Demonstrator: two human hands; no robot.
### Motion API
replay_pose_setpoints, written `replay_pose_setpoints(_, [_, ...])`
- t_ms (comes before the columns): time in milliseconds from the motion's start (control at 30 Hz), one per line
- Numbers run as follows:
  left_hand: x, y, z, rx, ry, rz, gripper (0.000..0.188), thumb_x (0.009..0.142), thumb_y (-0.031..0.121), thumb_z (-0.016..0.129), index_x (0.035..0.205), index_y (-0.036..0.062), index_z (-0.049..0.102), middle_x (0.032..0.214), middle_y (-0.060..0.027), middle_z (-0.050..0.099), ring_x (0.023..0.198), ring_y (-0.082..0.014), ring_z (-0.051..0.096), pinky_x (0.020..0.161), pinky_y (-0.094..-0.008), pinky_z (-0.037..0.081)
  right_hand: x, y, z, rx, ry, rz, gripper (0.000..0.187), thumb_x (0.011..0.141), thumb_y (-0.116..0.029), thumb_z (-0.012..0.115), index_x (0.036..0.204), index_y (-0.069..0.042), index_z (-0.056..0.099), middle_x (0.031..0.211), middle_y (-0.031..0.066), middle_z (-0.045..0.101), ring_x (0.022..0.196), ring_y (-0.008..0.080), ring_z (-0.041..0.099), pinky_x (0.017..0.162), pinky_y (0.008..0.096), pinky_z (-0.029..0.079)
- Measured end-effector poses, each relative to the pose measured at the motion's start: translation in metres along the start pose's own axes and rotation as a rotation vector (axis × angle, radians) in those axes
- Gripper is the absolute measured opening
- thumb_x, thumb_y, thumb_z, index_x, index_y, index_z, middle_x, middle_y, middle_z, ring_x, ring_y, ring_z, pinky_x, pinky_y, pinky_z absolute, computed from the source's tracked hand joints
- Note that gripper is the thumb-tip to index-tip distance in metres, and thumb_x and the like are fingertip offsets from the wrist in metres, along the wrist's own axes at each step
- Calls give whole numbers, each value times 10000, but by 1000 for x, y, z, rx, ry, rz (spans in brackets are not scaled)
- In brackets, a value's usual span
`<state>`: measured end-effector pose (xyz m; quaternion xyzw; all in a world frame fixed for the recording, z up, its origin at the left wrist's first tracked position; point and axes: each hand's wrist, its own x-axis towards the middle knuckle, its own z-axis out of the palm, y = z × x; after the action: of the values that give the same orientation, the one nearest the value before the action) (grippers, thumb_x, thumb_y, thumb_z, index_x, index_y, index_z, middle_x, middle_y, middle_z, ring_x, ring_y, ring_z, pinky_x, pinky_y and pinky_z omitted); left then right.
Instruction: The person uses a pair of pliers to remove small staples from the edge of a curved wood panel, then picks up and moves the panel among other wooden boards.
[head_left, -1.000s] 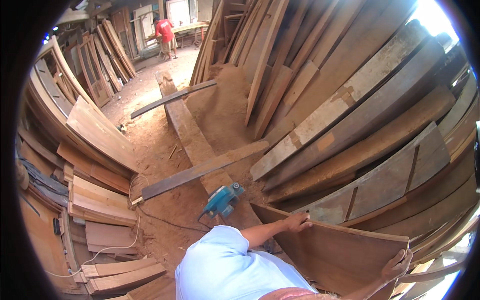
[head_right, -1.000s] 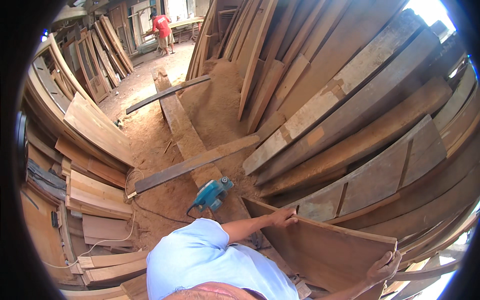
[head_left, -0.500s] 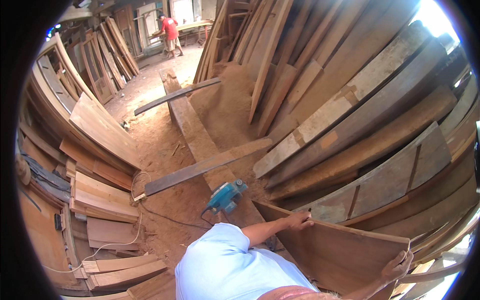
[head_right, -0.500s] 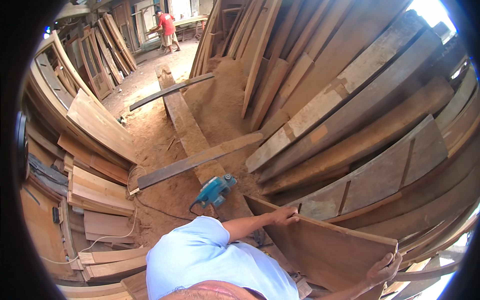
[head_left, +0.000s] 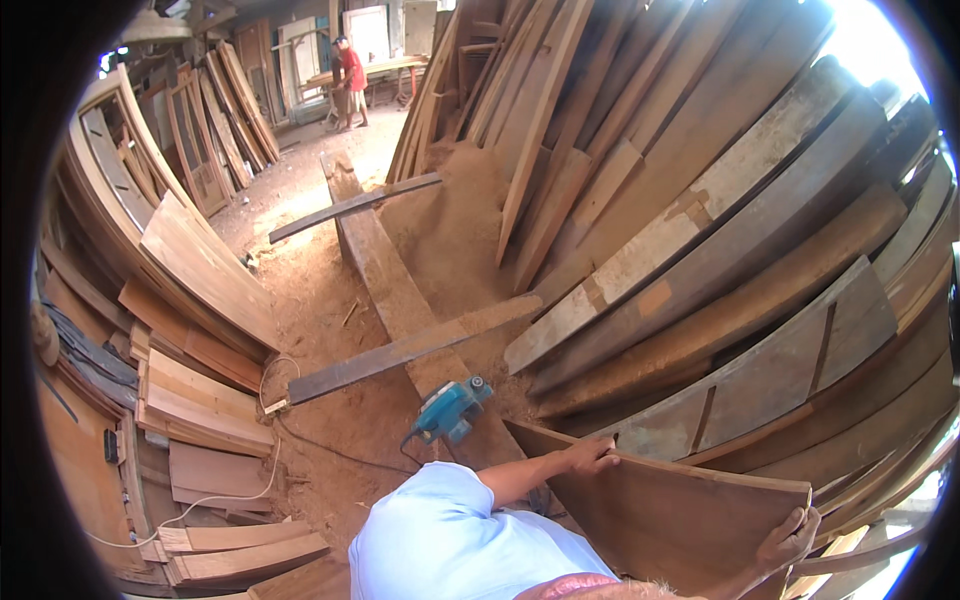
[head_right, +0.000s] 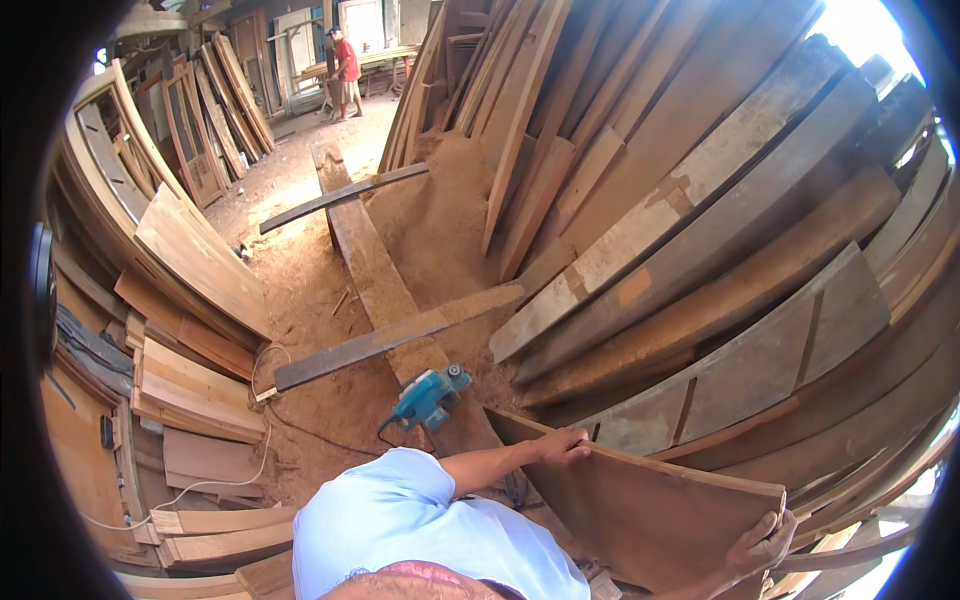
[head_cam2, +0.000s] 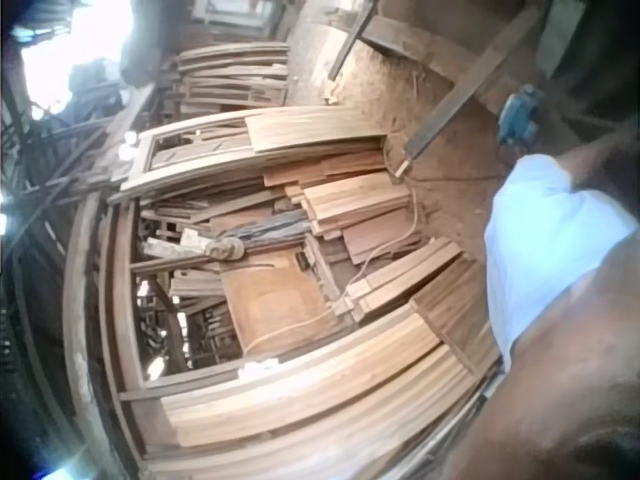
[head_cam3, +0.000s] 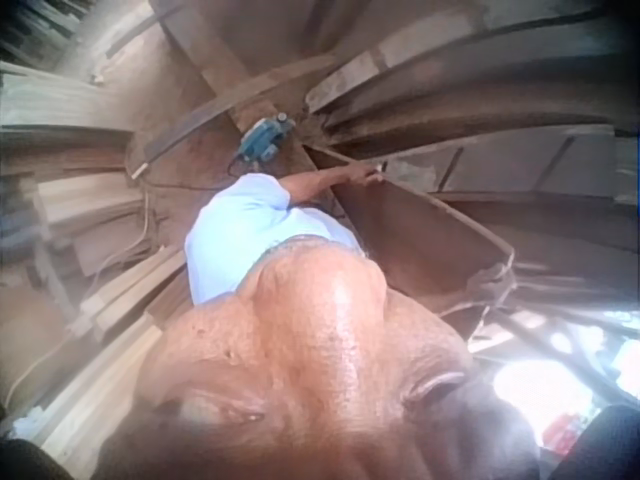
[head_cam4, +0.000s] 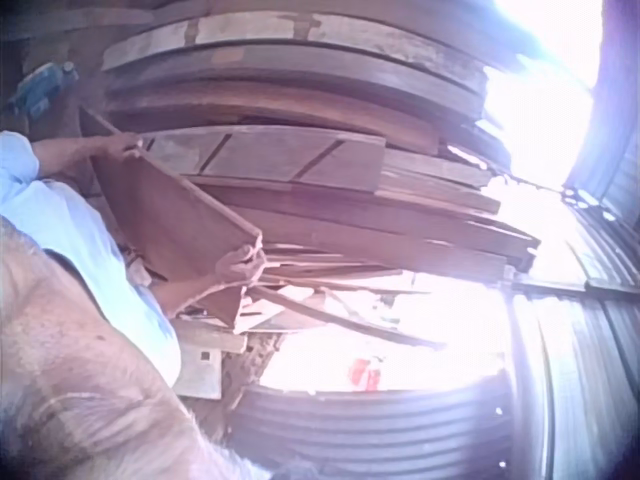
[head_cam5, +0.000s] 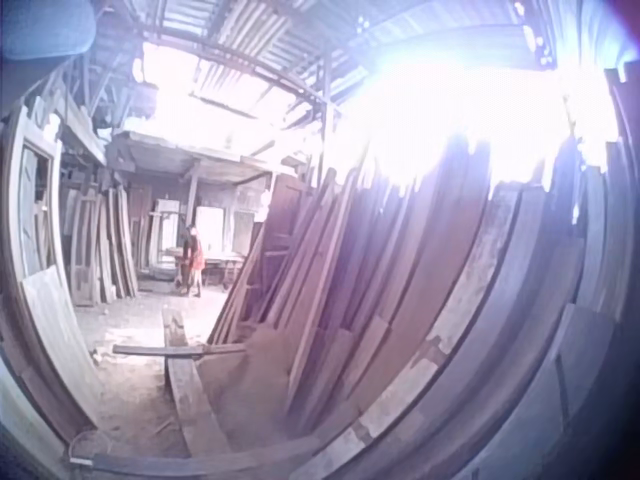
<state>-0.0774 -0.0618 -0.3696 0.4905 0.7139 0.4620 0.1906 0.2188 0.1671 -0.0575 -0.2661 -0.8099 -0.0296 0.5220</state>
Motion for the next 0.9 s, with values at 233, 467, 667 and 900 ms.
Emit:
replay_pose_setpoints(233, [-4, 3, -3, 21, 25, -16, 524, 1024, 532, 454, 1145, 36, 573, 1143, -274, 606, 1129, -462, 564, 956, -524, 435, -3, 4, 3, -10, 8, 10, 396, 1054, -379, 522, 1083, -1, 636, 903, 163, 666, 833, 357, 652, 756, 441, 495])
replay_pose_setpoints(467, [0, -9, 5, -14, 16, 26, 530, 1017, 549, 460, 1152, 49, 573, 1125, -275, 612, 1110, -473, 567, 946, -539, 439, -5, 12, 0, -22, -46, 58, 466, 1057, -375, 529, 1140, 72, 628, 998, 238, 677, 927, 435, 650, 820, 476, 506])
replay_pose_setpoints(667, [1, -13, 7, -11, 25, 34, 549, 1015, 565, 456, 1151, 45, 569, 1114, -278, 610, 1098, -470, 571, 940, -541, 442, -5, 13, 1, -14, -23, 20, 448, 1060, -373, 524, 1135, 56, 629, 986, 219, 674, 907, 415, 655, 796, 467, 509])
replay_pose_setpoints(900, [0, -14, 7, 1, 43, 31, 538, 1012, 553, 471, 1132, 39, 570, 1106, -276, 608, 1082, -469, 570, 930, -541, 442, -2, 9, 1, 4, -50, 44, 463, 1059, -380, 519, 1135, 63, 628, 979, 228, 670, 898, 416, 650, 789, 462, 510])
